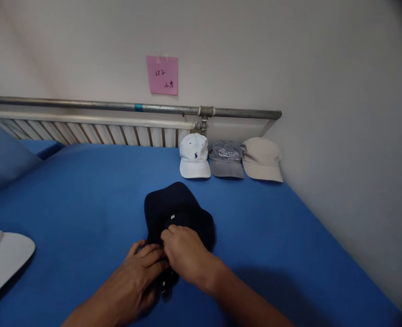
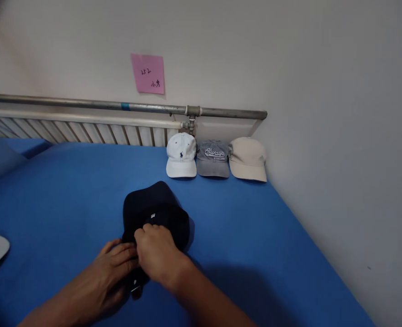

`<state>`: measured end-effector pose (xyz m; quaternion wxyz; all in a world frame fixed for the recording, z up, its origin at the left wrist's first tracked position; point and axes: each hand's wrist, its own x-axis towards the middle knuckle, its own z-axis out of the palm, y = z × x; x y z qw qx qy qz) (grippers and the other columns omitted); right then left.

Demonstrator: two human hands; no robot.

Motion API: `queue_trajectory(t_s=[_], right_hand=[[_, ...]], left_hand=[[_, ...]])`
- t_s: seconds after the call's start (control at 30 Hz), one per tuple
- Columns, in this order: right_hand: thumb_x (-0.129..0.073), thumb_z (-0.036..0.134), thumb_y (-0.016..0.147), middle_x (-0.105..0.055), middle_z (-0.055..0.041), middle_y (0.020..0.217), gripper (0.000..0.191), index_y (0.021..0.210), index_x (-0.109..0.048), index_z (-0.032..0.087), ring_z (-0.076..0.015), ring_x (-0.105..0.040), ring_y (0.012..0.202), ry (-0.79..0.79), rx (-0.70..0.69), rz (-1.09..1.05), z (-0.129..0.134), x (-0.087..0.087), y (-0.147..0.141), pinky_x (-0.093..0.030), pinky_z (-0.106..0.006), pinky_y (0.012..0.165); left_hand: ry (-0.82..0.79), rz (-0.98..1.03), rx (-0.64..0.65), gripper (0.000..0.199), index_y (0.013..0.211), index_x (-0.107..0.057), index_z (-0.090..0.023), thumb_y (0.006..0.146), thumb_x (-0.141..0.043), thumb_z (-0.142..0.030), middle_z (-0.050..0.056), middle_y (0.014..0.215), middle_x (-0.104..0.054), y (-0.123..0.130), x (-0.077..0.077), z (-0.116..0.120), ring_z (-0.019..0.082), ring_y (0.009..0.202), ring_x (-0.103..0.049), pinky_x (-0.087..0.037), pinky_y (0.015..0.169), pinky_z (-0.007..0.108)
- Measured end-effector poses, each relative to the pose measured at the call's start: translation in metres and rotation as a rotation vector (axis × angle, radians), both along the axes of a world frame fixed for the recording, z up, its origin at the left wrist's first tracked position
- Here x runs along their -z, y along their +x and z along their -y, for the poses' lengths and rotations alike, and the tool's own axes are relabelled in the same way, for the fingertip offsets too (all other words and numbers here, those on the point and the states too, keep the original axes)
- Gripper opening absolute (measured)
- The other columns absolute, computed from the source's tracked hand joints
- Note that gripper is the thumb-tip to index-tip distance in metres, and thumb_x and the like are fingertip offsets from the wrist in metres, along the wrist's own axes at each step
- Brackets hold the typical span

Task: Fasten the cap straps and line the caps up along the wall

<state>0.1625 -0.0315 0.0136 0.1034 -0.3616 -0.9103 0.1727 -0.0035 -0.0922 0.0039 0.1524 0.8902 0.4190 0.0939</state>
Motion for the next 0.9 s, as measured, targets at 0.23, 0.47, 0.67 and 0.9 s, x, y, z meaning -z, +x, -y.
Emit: queue_trajectory(t_s=[0.23,0.47,0.67,0.9], right_hand=[[-0.053,0.016,0.078,-0.055,0.0029,0.063,0.007,0.073,-0.056,0.018,-0.0089,-0.049,0.056,-0.73,0.349,-0.775,-0.027,0.021,0.032,-0.036,-0.022,0.053],[-0.061,0.03,0.072,-0.049,0.0069,0.062,0.018,0.082,-0.05,0.019,-0.0018,-0.027,0.04,-1.129,0.411,-1.127,-0.041,0.018,0.048,-0.017,-0.017,0.038],[-0.069,0.028,0.07,-0.056,0.0035,0.068,0.021,0.077,-0.051,0.019,-0.0037,-0.039,0.045,-1.085,0.434,-1.478,-0.037,-0.002,0.063,-0.03,-0.018,0.04],[-0.066,0.028,0.072,-0.052,0.0077,0.06,0.021,0.081,-0.049,0.02,-0.0004,-0.028,0.037,-1.113,0.472,-1.46,-0.04,-0.002,0.075,-0.017,-0.014,0.035]], left_hand=[[-0.051,-0.002,0.041,0.05,0.117,-0.056,-0.021,0.074,-0.043,0.001,0.008,0.119,-0.06,-0.002,0.006,-0.008,0.023,0.108,-0.054,-0.04,0.091,0.041],[-0.4,0.35,-0.146,0.026,0.112,-0.057,-0.024,0.093,-0.039,-0.024,0.004,0.107,-0.064,-0.011,-0.021,-0.031,0.017,0.093,-0.059,-0.047,0.079,0.029],[-0.08,0.202,-0.23,0.031,0.089,-0.064,-0.023,0.093,-0.039,-0.039,0.003,0.087,-0.066,0.012,-0.072,-0.076,0.02,0.082,-0.058,-0.041,0.085,0.036],[-0.354,0.177,-0.174,0.036,0.111,-0.059,-0.025,0.086,-0.051,-0.05,0.004,0.108,-0.064,0.038,-0.056,-0.075,0.023,0.098,-0.058,-0.043,0.085,0.034]])
